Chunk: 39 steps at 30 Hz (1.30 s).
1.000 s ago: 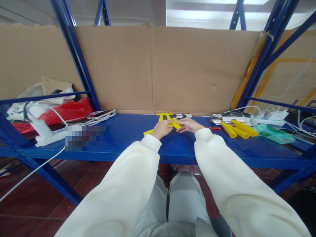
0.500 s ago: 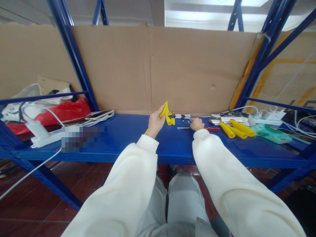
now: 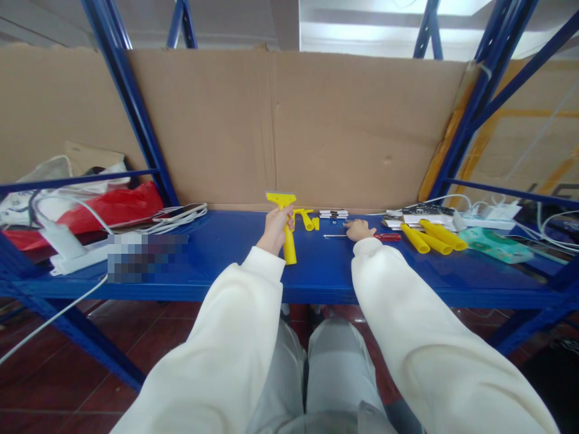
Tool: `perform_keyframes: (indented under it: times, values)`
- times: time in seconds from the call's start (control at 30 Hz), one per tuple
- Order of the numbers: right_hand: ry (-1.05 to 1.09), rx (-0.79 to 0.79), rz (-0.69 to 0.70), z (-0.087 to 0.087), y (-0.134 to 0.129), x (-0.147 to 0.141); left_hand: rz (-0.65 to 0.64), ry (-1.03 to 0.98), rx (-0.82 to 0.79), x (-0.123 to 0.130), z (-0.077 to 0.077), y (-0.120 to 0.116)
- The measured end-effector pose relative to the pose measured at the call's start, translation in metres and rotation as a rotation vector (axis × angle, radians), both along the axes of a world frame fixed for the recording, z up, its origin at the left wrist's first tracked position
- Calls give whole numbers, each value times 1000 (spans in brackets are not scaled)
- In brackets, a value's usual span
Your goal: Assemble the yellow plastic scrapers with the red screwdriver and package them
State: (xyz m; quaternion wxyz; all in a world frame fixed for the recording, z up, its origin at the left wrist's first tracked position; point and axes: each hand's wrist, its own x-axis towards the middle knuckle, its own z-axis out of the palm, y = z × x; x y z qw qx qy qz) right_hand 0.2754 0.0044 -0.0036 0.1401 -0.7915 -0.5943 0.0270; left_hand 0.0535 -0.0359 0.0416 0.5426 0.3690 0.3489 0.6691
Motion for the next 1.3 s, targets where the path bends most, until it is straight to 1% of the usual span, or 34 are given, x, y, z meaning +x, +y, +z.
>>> perform_keyframes:
  times: [0.1,0.23,0.3,0.43,0.5,0.63,0.77,0.9,1.03,1.17,1.3]
  values:
    - [-16,0,5,-1,1,1,-60,-4,-122,0,-2,3]
    - [-22,18,6,-2,4,3,-243,31,-282,1,-4,5]
    - [-25,34,0,-2,4,3,-294,61,-334,2,-6,5]
    - [-41,59,-19,-2,5,3,-351,141,-369,4,-10,6]
    - [-44,71,-36,-2,6,2,-400,184,-379,5,-13,8]
    - [-20,47,-92,-1,9,3,-492,210,-354,5,-22,15]
    - [-4,5,-134,1,10,4,-499,224,-342,4,-26,19]
    - [1,-3,-178,3,8,4,-488,260,-379,4,-23,15]
    - [6,11,-223,1,8,7,-475,275,-382,5,-19,11]
    - [-1,32,-204,-1,12,10,-470,277,-380,6,-18,9]
    - [14,16,-183,-1,11,9,-465,273,-379,6,-17,8]
